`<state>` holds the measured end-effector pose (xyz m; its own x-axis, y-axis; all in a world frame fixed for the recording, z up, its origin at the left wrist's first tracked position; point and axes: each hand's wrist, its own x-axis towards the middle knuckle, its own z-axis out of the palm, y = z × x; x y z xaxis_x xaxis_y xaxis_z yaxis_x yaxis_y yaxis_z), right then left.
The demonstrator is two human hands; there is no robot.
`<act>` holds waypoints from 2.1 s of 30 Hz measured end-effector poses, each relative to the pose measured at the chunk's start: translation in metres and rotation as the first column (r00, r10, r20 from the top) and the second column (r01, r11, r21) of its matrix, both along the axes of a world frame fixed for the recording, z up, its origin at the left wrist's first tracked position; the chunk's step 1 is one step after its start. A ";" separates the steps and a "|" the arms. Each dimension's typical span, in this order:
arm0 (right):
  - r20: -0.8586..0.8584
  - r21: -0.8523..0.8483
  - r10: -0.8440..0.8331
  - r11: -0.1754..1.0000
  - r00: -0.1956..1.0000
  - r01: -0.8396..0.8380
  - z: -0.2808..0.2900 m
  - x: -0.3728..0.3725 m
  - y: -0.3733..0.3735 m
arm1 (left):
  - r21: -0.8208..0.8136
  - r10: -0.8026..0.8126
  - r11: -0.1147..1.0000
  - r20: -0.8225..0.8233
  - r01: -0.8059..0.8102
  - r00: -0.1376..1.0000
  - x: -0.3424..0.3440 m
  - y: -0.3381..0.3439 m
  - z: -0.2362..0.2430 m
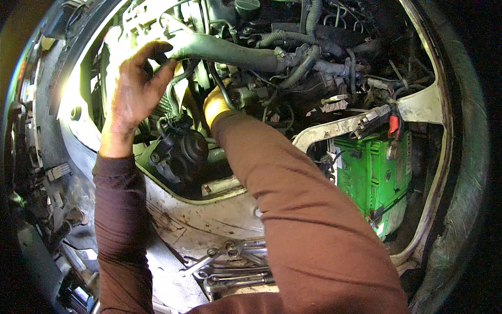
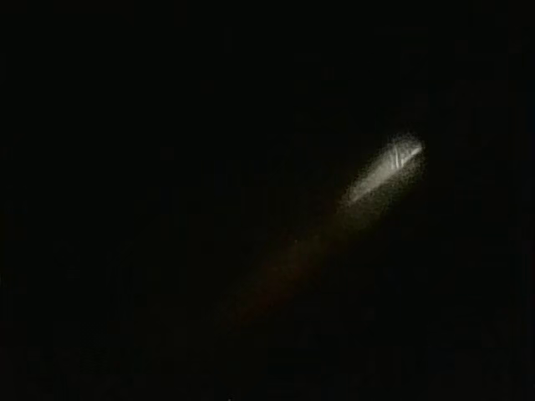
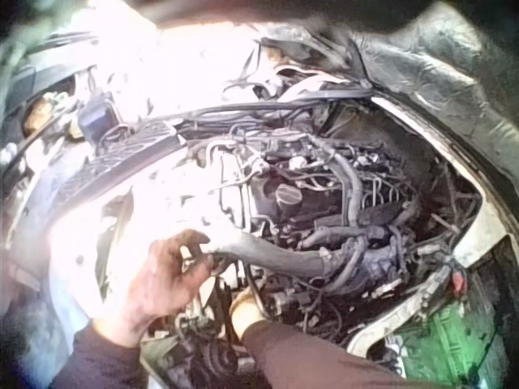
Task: The person installs a cylindrical engine component into the engine bay, aligns it, and secures it by hand. They then use a wrench to tighten fasteners on the component and surrounding parts.
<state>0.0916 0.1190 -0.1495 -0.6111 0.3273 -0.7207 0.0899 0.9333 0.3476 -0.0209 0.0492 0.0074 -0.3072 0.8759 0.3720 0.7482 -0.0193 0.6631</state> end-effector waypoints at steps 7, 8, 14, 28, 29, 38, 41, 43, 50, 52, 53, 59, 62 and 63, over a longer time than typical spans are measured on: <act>-0.020 -0.031 0.074 0.997 0.997 -0.075 -0.018 0.004 0.003 | 0.018 0.020 1.000 -0.073 -0.018 0.997 0.000 -0.001 0.002; 0.031 -0.102 0.094 0.991 0.995 -0.090 -0.016 0.002 0.006 | 0.002 0.022 1.000 -0.070 -0.022 0.997 0.001 -0.001 -0.001; 0.047 -0.128 0.022 0.992 0.999 -0.016 -0.017 0.001 0.012 | 0.091 -0.009 0.996 -0.102 0.019 0.995 -0.007 0.004 -0.005; -0.227 -0.133 0.021 0.990 0.974 -0.052 -0.048 0.032 0.005 | 0.091 -0.021 0.996 -0.068 0.027 0.997 -0.003 0.011 0.001; -0.235 -0.138 -0.002 0.990 0.972 -0.032 -0.053 0.033 0.007 | 0.069 -0.004 0.998 -0.057 0.008 0.998 0.002 0.009 0.006; -0.115 -0.190 -0.022 0.982 0.993 0.000 -0.044 0.026 0.000 | 0.108 -0.003 0.994 -0.023 0.005 1.000 -0.002 0.009 -0.003; -0.073 -0.217 0.037 0.975 0.997 -0.052 -0.031 0.024 -0.004 | 0.058 0.022 0.998 -0.040 -0.019 0.999 -0.001 0.001 -0.004; -0.094 -0.208 0.052 0.976 0.994 -0.071 -0.033 0.021 0.004 | 0.058 0.042 0.998 -0.052 -0.039 0.998 -0.003 0.002 -0.004; -0.140 -0.184 -0.100 0.980 0.985 0.073 -0.076 0.032 0.002 | 0.118 0.022 0.993 -0.019 -0.020 1.000 0.000 0.016 -0.002; -0.162 -0.193 -0.118 0.977 0.980 0.086 -0.063 0.021 -0.003 | 0.098 0.025 0.995 -0.058 -0.019 0.998 0.000 0.008 -0.003; -0.122 -0.182 -0.009 0.983 0.992 -0.014 -0.050 0.018 -0.006 | 0.117 0.038 0.993 -0.104 -0.025 0.994 -0.005 0.008 -0.006; -0.193 -0.208 -0.192 0.966 0.962 0.151 -0.063 0.029 0.000 | 0.137 0.020 0.990 0.037 -0.025 0.999 0.003 0.015 -0.002; -0.090 -0.208 -0.021 0.978 0.996 0.002 -0.046 0.023 -0.003 | 0.083 0.061 0.995 -0.067 -0.055 0.996 0.001 0.005 -0.002; -0.050 -0.214 0.029 0.976 0.998 -0.039 -0.039 0.017 0.003 | 0.073 0.071 0.995 -0.057 -0.067 0.996 0.000 0.006 -0.002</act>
<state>0.1090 0.1224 -0.1882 -0.6534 0.1462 -0.7427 0.0683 0.9885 0.1346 -0.0207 0.0548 0.0051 -0.3412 0.8243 0.4518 0.7877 -0.0116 0.6160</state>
